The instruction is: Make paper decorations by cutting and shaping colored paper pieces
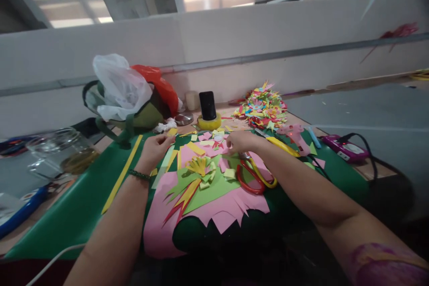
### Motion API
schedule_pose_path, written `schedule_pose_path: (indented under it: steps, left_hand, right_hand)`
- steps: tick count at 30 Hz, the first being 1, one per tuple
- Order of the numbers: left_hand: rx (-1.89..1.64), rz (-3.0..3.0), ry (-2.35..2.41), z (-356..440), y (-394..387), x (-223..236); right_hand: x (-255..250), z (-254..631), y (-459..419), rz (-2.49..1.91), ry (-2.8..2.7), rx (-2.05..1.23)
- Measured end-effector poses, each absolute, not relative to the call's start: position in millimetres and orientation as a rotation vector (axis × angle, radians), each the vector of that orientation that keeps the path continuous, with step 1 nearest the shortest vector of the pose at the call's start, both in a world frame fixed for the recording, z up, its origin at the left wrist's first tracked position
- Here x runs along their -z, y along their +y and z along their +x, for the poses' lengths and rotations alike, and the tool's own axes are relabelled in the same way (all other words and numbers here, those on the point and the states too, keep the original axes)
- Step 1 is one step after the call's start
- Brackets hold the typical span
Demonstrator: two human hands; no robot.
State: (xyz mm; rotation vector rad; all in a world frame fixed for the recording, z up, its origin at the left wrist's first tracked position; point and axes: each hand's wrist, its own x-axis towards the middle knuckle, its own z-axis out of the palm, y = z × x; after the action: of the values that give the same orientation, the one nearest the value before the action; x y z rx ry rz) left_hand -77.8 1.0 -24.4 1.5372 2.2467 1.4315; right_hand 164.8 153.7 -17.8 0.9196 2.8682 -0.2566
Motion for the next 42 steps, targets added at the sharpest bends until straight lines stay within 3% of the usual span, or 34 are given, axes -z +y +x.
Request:
schedule_pose_path:
  steps: [15, 19, 24, 29, 42]
  left_hand:
    - [-1.609, 1.65, 2.029, -41, 10, 27]
    - [-1.747, 1.527, 2.147, -55, 12, 30]
    - [-1.69, 1.475, 2.176, -72, 17, 38]
    - [-1.475, 1.542, 2.161, -72, 23, 46]
    - [-0.877, 1.697, 1.916, -45, 15, 44]
  right_hand:
    - [-5, 172, 121, 1.017, 3.316, 0.159]
    - [-5, 175, 132, 1.161, 3.242, 0.113]
    - [-1, 178, 144, 0.997, 3.069, 0.187]
    - [1, 177, 148, 0.886, 2.958, 0.278]
    - [4, 185, 179, 1.445, 2.999, 0.15]
